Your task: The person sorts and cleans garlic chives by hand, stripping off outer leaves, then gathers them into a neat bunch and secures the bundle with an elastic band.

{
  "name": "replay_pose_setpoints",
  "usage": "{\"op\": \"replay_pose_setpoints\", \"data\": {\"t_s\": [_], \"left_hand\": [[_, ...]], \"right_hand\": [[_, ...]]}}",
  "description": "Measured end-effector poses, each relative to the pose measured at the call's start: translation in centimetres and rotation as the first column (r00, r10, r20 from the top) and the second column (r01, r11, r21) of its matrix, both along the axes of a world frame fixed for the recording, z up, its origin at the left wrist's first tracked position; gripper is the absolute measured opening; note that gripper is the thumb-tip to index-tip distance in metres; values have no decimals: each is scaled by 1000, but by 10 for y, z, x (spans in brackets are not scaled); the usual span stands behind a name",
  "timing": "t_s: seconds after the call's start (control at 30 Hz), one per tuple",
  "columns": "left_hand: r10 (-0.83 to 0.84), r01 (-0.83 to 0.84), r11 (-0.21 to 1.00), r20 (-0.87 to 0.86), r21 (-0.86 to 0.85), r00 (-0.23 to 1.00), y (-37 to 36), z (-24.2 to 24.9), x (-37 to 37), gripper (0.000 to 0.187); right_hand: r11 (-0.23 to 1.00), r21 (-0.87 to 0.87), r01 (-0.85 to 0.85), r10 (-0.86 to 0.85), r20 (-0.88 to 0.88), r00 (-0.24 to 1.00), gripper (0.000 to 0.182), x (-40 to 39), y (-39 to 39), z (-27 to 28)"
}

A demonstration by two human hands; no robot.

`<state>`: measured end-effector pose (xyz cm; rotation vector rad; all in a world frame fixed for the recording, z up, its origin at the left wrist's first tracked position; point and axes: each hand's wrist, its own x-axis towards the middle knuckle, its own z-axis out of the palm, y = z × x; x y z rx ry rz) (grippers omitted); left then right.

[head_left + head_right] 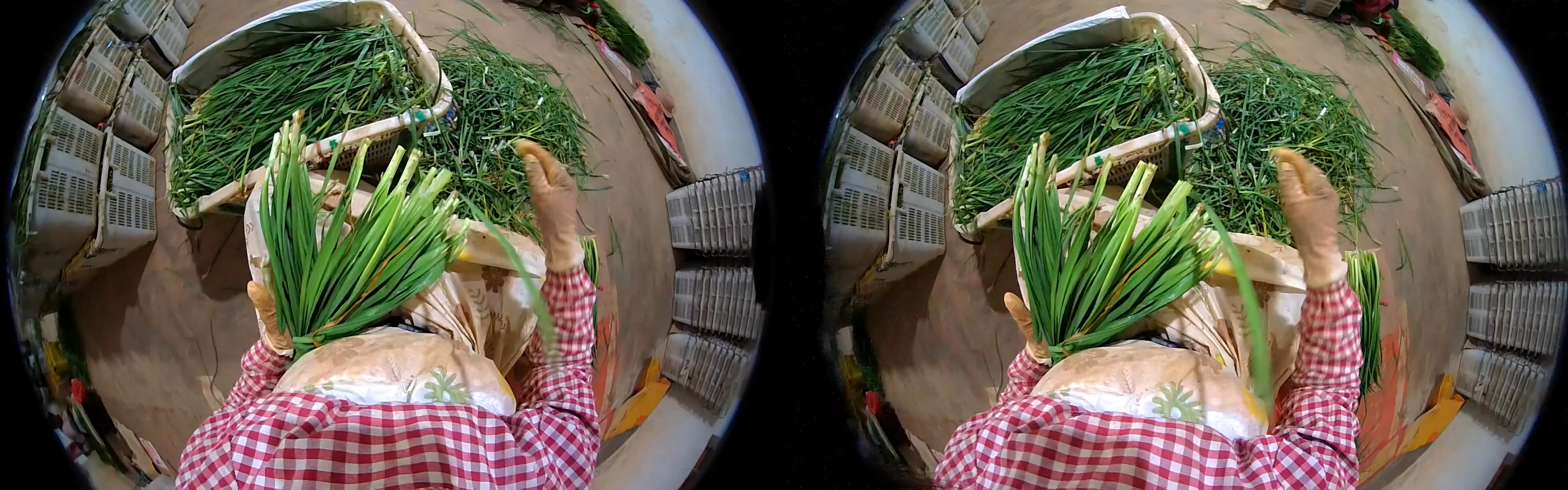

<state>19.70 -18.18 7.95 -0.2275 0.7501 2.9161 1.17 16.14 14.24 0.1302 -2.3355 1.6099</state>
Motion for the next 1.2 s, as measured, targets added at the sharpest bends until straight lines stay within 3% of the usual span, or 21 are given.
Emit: {"op": "replay_pose_setpoints", "data": {"t_s": [0.07,0.13,0.23,0.37,0.4,0.43,0.47,0.53,0.6,0.67,0.7,0.73,0.77,0.8,0.9,0.93,1.0,1.03,1.07,1.13,1.2], "left_hand": [[-11,11,1000,-2,2,1000,1,4,-3,88],[-26,26,1000,-10,17,1000,1,5,-9,88],[-45,46,997,-21,57,999,-3,-2,-12,86],[-101,109,969,-49,220,994,-19,-31,-21,82],[-81,86,955,-28,283,996,-13,-23,-24,82],[-60,55,980,21,192,998,-11,-20,-26,83],[-36,29,995,68,98,997,-10,-19,-27,83],[-14,10,999,78,51,997,-12,-24,-25,84],[9,-10,1000,87,5,996,-10,-23,-24,84],[7,-9,1000,67,24,998,-2,-13,-21,84],[4,-6,999,55,34,998,4,-6,-20,84],[3,-5,999,42,44,999,10,1,-19,84],[5,-7,999,29,53,1000,15,6,-17,84],[9,-10,998,16,63,1000,17,8,-15,84],[-9,10,993,-3,115,1000,8,4,-8,84],[38,-39,992,7,119,999,8,5,-7,84],[60,-64,993,40,104,997,5,2,-6,87],[37,-35,994,-17,108,999,14,20,-11,89],[14,-5,994,-75,110,997,19,29,-14,91],[-70,88,991,-164,105,984,10,21,-15,93],[-49,75,984,-159,160,986,11,18,-15,95]], "right_hand": [[954,44,-298,295,51,954,18,22,-37,34],[747,547,-378,492,-74,867,27,25,-49,36],[568,563,-600,541,294,788,39,42,-69,44],[549,521,-653,544,370,753,29,55,-75,33],[620,421,-662,549,370,750,24,56,-74,28],[682,317,-659,551,370,748,19,58,-72,25],[681,317,-660,551,372,747,19,62,-69,24],[825,276,-493,428,263,864,19,67,-65,25],[832,257,-492,424,279,862,21,67,-60,24],[928,-116,-355,373,349,860,22,65,-59,20],[951,-44,-307,306,301,903,24,59,-59,13],[952,-41,-302,300,301,905,24,52,-60,7],[921,-378,-88,223,327,918,24,46,-63,2],[743,-654,141,158,377,913,25,39,-65,-5],[644,-755,126,347,434,831,24,13,-21,-41],[783,-594,182,137,451,882,25,7,-18,-46],[967,-89,239,-212,241,947,25,-9,8,-58],[967,-87,240,-214,237,948,25,-9,10,-58],[944,167,284,-301,85,950,26,-9,12,-58],[847,401,349,-344,-87,935,29,-3,9,-46],[980,197,9,-71,311,948,30,12,5,-23]]}}
